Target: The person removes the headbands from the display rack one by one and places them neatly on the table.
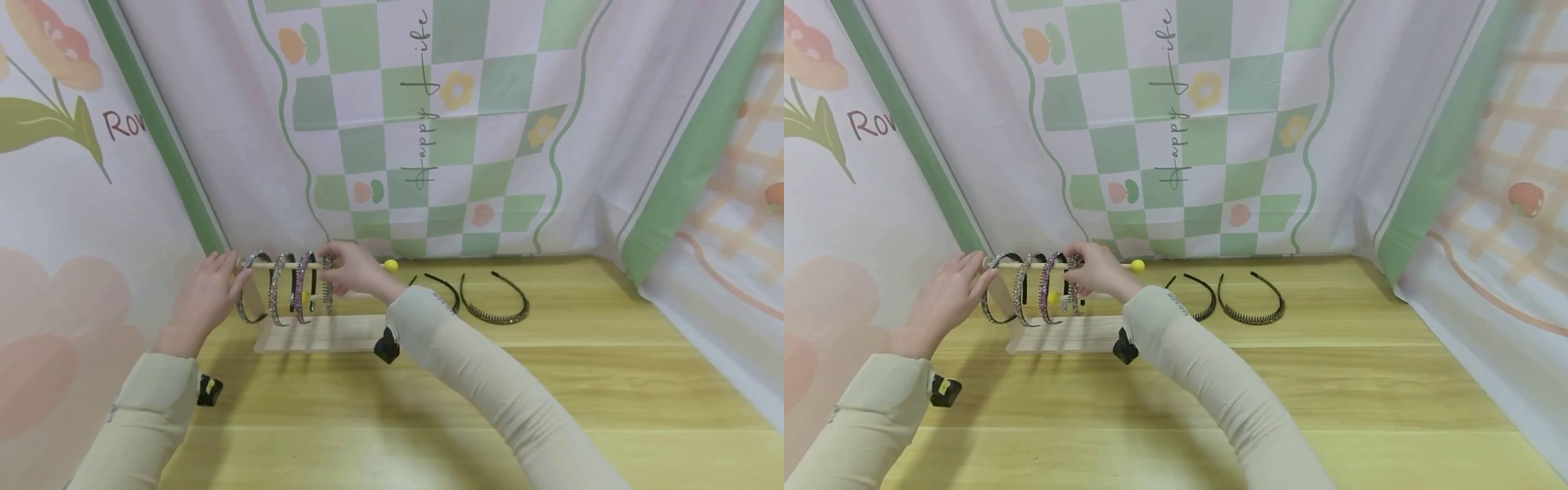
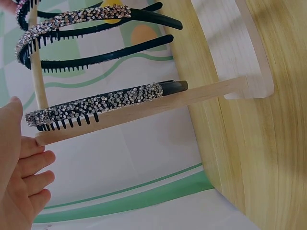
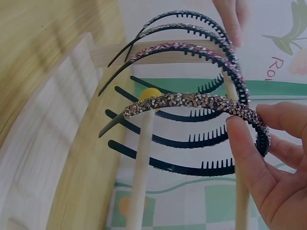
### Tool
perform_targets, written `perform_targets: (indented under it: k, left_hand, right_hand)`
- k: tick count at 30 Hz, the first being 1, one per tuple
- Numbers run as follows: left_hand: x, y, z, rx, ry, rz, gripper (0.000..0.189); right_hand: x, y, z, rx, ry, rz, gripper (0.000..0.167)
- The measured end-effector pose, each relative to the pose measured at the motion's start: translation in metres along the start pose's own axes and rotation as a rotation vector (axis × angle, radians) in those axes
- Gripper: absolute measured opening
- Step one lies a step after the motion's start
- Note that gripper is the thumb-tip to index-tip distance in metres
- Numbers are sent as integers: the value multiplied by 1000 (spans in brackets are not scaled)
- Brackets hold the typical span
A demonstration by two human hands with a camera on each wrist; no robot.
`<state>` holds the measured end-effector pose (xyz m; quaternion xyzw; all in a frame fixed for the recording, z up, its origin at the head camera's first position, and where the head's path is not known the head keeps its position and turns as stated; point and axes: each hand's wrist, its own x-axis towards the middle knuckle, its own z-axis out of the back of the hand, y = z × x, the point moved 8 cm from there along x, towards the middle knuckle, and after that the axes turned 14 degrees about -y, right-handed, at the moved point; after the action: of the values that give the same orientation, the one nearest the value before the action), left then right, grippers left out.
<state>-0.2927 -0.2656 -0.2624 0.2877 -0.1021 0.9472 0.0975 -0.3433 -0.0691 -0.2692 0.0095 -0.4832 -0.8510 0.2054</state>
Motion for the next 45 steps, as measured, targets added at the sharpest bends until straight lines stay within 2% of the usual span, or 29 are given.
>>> perform_targets:
  k: [9,17,24,39,45]
  left_hand:
    - [-2,1,1,21,0,0,65]
    - [-1,0,3,7,-9,6,62]
    - [-1,0,3,3,-12,8,63]
    - [-1,2,0,12,-1,5,63]
    - [0,1,2,6,-25,-5,57]
  right_hand:
    - [-4,9,10,20,11,21,47]
    - [-8,21,29,4,-8,44,44]
    - [-10,27,43,80,-33,53,45]
    - [-17,28,76,144,-86,66,44]
    - [-21,31,90,155,-108,86,45]
